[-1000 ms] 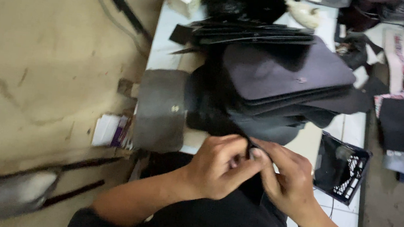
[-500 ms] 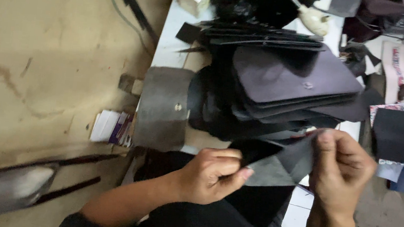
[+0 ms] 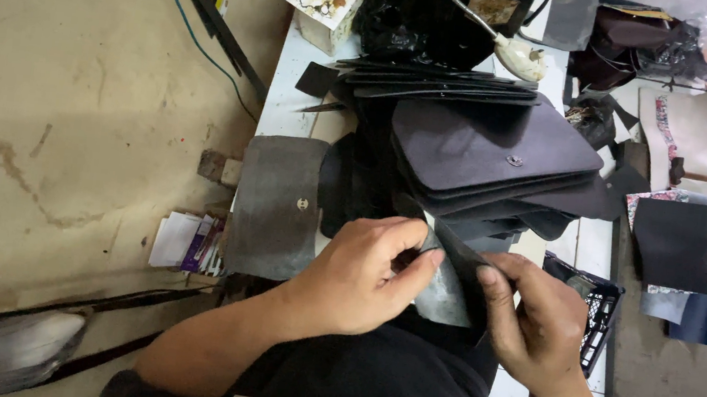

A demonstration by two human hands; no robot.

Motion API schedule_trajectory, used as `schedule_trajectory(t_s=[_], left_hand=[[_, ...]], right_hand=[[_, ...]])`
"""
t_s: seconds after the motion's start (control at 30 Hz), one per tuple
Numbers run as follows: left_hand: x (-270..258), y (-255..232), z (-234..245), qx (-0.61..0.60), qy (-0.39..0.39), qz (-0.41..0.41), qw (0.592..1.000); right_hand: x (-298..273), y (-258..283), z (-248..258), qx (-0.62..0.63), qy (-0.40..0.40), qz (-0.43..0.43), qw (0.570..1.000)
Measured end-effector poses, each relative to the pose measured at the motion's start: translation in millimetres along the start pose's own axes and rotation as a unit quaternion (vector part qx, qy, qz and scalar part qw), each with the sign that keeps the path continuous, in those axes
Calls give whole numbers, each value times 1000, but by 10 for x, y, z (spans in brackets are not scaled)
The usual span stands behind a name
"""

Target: The person is peeling off the protective backing from pre-cut leather pieces at a workshop table.

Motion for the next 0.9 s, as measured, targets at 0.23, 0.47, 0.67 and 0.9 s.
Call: schedule_trajectory(t_s=[0.23, 0.47, 0.67, 0.9], left_hand=[[30, 0, 67, -68, 33, 5, 997], [-47, -146, -172, 104, 36, 91, 990], [-247, 166, -409, 131, -2, -180, 975], [-183, 89, -84, -198, 40, -38, 979]], right_hand=[[68, -10, -54, 77, 87, -99, 988], [-144, -207, -250, 57, 64, -58, 995], [-107, -269, -230, 59, 73, -86, 992], [211, -319, -19, 146, -2, -165, 975]])
Point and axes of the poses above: each hand's wrist, its own x-axis towards the middle knuckle, its own z-axis out of the back of the hand, y = z × x, the point moved 2 cm from there along x, towards the middle knuckle, and after that the axes turned 4 degrees about x, right-handed, at the moved point
